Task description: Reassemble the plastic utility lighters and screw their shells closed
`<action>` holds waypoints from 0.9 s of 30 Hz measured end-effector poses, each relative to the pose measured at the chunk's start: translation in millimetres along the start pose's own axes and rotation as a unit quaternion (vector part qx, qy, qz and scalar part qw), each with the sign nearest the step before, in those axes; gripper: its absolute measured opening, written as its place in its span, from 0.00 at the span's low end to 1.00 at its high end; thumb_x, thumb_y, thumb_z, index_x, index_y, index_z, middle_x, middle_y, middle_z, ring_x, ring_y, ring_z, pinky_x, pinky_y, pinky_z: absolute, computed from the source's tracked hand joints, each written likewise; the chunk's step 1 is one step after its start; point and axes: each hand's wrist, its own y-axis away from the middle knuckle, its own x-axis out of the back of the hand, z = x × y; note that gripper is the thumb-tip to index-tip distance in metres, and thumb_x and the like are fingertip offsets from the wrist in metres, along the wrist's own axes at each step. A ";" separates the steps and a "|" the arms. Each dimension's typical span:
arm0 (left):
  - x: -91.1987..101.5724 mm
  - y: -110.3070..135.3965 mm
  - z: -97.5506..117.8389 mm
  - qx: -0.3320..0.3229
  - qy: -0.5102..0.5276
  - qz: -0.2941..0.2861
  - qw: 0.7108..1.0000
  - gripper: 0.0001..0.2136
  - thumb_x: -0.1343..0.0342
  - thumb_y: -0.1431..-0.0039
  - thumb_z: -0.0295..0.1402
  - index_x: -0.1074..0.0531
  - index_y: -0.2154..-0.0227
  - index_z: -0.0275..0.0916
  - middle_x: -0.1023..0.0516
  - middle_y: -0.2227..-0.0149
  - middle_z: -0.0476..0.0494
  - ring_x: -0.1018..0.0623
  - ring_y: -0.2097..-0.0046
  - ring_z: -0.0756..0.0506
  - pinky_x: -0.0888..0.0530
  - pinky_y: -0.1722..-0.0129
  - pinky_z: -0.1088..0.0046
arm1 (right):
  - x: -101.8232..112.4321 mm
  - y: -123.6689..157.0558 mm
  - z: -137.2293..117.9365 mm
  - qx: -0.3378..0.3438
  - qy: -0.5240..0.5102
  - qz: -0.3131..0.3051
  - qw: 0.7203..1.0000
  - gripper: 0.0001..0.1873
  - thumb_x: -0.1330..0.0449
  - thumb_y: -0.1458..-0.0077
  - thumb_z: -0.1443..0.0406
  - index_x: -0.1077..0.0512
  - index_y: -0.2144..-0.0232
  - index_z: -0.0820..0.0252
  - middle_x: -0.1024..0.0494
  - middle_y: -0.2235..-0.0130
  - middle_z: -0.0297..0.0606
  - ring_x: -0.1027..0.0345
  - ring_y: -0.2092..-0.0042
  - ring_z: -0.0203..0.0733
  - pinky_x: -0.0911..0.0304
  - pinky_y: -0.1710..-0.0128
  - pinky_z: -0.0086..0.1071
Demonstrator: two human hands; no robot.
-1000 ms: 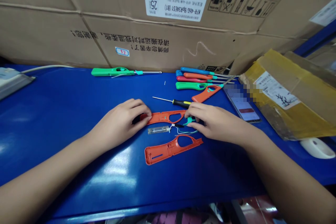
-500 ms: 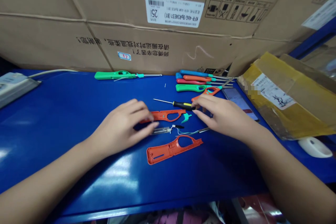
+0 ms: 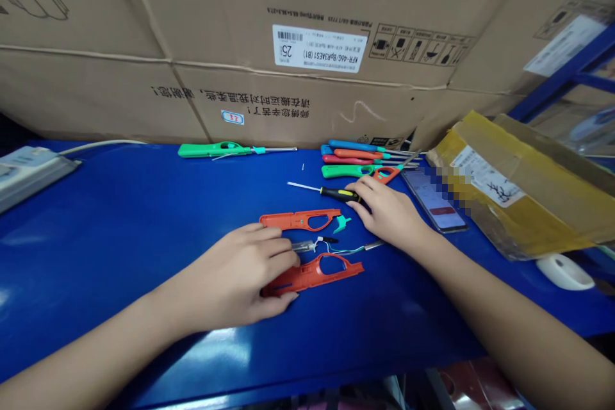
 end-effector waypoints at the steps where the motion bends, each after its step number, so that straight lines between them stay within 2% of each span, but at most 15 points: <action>1: 2.3 0.5 -1.7 0.002 -0.007 -0.004 1.000 0.06 0.39 0.41 0.37 0.26 0.64 0.42 0.21 0.66 0.48 0.23 0.63 0.42 0.31 0.61 0.63 | -0.9 -0.4 0.6 -0.006 0.000 0.003 1.000 0.15 0.47 0.32 0.62 0.28 0.48 0.59 0.24 0.49 0.45 0.25 0.53 0.49 0.28 0.62 0.38; 4: 7.6 1.3 -4.7 0.002 -0.022 -0.016 1.000 0.06 0.39 0.42 0.37 0.26 0.65 0.42 0.21 0.65 0.48 0.23 0.61 0.41 0.31 0.61 0.63 | -1.1 -0.4 1.5 -0.022 -0.002 0.014 1.000 0.17 0.47 0.32 0.61 0.30 0.45 0.59 0.26 0.47 0.47 0.25 0.55 0.50 0.29 0.65 0.38; 7: 11.2 1.4 -6.2 0.002 -0.029 -0.009 1.000 0.08 0.38 0.43 0.39 0.25 0.64 0.42 0.20 0.65 0.47 0.22 0.60 0.41 0.30 0.61 0.63 | 5.4 2.5 0.9 -0.013 -0.049 0.032 0.998 0.19 0.46 0.33 0.61 0.33 0.43 0.59 0.29 0.45 0.48 0.26 0.54 0.48 0.28 0.62 0.39; 9: 12.1 0.9 -7.7 0.004 -0.025 0.011 1.000 0.10 0.39 0.41 0.42 0.24 0.62 0.42 0.20 0.64 0.47 0.23 0.61 0.41 0.30 0.62 0.63 | 12.6 6.3 -1.1 0.026 -0.103 0.034 0.994 0.15 0.46 0.33 0.62 0.31 0.47 0.58 0.28 0.49 0.45 0.27 0.54 0.46 0.29 0.57 0.38; 11: 10.8 -0.2 -10.4 0.016 -0.022 0.037 0.999 0.10 0.43 0.35 0.42 0.24 0.60 0.43 0.21 0.64 0.46 0.23 0.62 0.42 0.29 0.61 0.63 | 19.2 11.0 -4.9 0.096 -0.139 0.015 0.986 0.10 0.46 0.34 0.64 0.28 0.53 0.58 0.27 0.53 0.42 0.28 0.55 0.43 0.31 0.56 0.36; 13: 6.9 -1.6 -14.3 0.040 -0.027 0.059 0.997 0.09 0.47 0.31 0.39 0.24 0.58 0.42 0.21 0.61 0.46 0.23 0.60 0.43 0.29 0.57 0.62 | 22.3 15.6 -10.6 0.158 -0.148 -0.005 0.976 0.08 0.45 0.34 0.65 0.27 0.57 0.58 0.26 0.57 0.40 0.29 0.56 0.42 0.32 0.57 0.35; 15: 1.3 -3.0 -18.9 0.061 -0.026 0.064 0.996 0.10 0.48 0.30 0.38 0.24 0.56 0.42 0.21 0.58 0.45 0.23 0.58 0.42 0.28 0.53 0.61 | 20.7 19.1 -16.9 0.178 -0.144 -0.010 0.973 0.07 0.45 0.33 0.64 0.27 0.59 0.58 0.25 0.58 0.40 0.29 0.56 0.42 0.33 0.57 0.35; 19: -8.7 -4.8 -26.2 0.071 0.004 0.052 0.996 0.10 0.46 0.31 0.39 0.24 0.55 0.42 0.21 0.56 0.44 0.23 0.55 0.42 0.27 0.52 0.60 | 9.1 21.9 -24.9 0.173 -0.155 -0.021 0.972 0.08 0.41 0.35 0.62 0.26 0.55 0.58 0.25 0.54 0.42 0.30 0.52 0.45 0.33 0.53 0.39; 22: -10.2 -5.2 -28.2 0.077 0.022 0.050 0.996 0.09 0.47 0.31 0.37 0.24 0.58 0.41 0.21 0.57 0.44 0.23 0.57 0.43 0.27 0.55 0.62 | 3.3 21.4 -25.6 0.155 -0.187 -0.039 0.969 0.05 0.40 0.36 0.64 0.26 0.59 0.58 0.27 0.54 0.42 0.31 0.52 0.45 0.33 0.52 0.41; 27: -6.2 -4.3 -27.9 0.086 0.009 0.063 0.994 0.08 0.46 0.32 0.36 0.23 0.59 0.41 0.21 0.60 0.43 0.24 0.59 0.42 0.27 0.59 0.63 | 7.2 21.3 -25.2 0.096 -0.252 -0.012 0.963 0.02 0.41 0.37 0.69 0.29 0.63 0.58 0.28 0.57 0.41 0.31 0.56 0.41 0.34 0.55 0.37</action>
